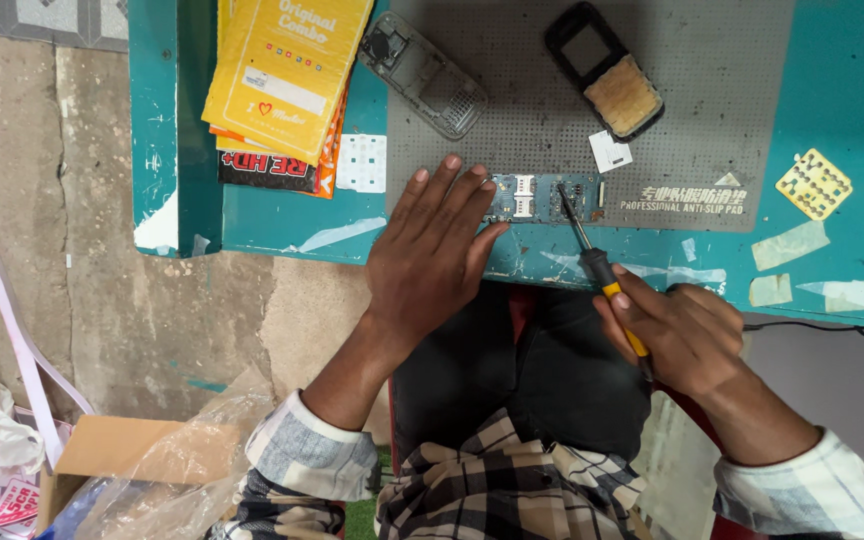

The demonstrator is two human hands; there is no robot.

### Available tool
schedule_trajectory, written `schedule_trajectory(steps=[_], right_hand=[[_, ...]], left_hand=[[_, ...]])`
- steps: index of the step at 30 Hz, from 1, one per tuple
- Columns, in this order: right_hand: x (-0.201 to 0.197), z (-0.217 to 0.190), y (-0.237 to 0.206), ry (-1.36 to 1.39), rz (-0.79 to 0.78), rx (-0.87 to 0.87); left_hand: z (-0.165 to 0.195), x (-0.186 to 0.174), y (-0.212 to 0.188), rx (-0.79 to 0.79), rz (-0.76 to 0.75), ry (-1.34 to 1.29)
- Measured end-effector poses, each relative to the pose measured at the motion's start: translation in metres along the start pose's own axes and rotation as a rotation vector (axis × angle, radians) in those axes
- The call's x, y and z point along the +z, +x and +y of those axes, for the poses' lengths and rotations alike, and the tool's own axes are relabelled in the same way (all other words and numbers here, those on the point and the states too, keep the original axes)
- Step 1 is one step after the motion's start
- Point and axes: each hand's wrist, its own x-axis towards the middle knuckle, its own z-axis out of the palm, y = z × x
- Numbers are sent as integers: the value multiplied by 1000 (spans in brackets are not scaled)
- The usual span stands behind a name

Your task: The person uses a screwdriver to work on a small electronic component placed on a workbench. They hold the component steady with one hand while manipulating it with the screwdriver in the other hand.

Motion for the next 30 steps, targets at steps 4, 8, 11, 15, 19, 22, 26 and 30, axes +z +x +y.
schedule_trajectory(steps=[4,8,11,15,19,22,26,30], right_hand=[[1,3,2,41,30,-36],[1,2,2,35,15,-36],[1,2,2,24,15,-42],[1,3,3,19,9,-63],[2,4,2,-3,4,-85],[2,5,-2,-1,-4,-89],[3,7,-8,25,9,-74],[4,9,-11,12,12,-71]], left_hand=[[0,-1,0,-5,1,-5],[0,0,0,4,7,3],[0,1,0,1,8,2],[-1,0,0,1,7,1],[-1,1,0,6,12,3],[0,0,0,-5,10,-10],[1,0,0,-1,6,-9],[0,0,0,3,9,-8]])
